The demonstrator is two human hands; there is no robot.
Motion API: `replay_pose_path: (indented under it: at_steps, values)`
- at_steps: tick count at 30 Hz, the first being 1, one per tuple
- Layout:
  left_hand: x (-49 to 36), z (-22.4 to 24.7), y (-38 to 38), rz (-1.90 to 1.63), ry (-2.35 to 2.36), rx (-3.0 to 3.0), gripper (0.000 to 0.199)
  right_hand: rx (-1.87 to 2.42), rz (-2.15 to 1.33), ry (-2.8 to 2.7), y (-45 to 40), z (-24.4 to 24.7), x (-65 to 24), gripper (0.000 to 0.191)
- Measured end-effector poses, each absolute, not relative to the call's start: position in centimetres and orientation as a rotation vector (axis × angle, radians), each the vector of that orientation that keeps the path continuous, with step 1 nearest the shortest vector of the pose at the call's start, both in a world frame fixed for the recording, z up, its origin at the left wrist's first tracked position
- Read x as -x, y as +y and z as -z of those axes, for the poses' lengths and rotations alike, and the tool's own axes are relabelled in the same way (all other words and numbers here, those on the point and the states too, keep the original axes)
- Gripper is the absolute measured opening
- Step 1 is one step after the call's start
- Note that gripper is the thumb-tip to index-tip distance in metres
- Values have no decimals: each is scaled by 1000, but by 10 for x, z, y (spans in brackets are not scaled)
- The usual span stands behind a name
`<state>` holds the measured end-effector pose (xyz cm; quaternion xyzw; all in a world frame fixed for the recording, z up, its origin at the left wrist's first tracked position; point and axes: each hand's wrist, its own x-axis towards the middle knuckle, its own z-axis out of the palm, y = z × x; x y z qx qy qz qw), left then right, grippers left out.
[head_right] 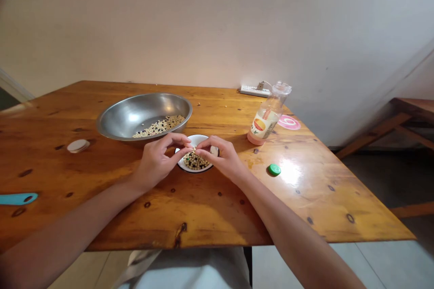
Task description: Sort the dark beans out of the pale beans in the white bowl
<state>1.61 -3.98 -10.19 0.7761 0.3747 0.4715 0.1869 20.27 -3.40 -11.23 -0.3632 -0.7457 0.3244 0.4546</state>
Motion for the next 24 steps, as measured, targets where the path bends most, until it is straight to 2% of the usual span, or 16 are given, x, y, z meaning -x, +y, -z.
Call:
replay_pose_path:
  at_steps: [11, 24]
  values:
    - [-13, 101, -35, -1319, 1056, -2293, 10, 950, -768, -1815, -34, 112, -201, 14]
    - [0, 92, -28, -1544, 1168, -2227, 12, 940, -878, -1615, -29, 117, -206, 19]
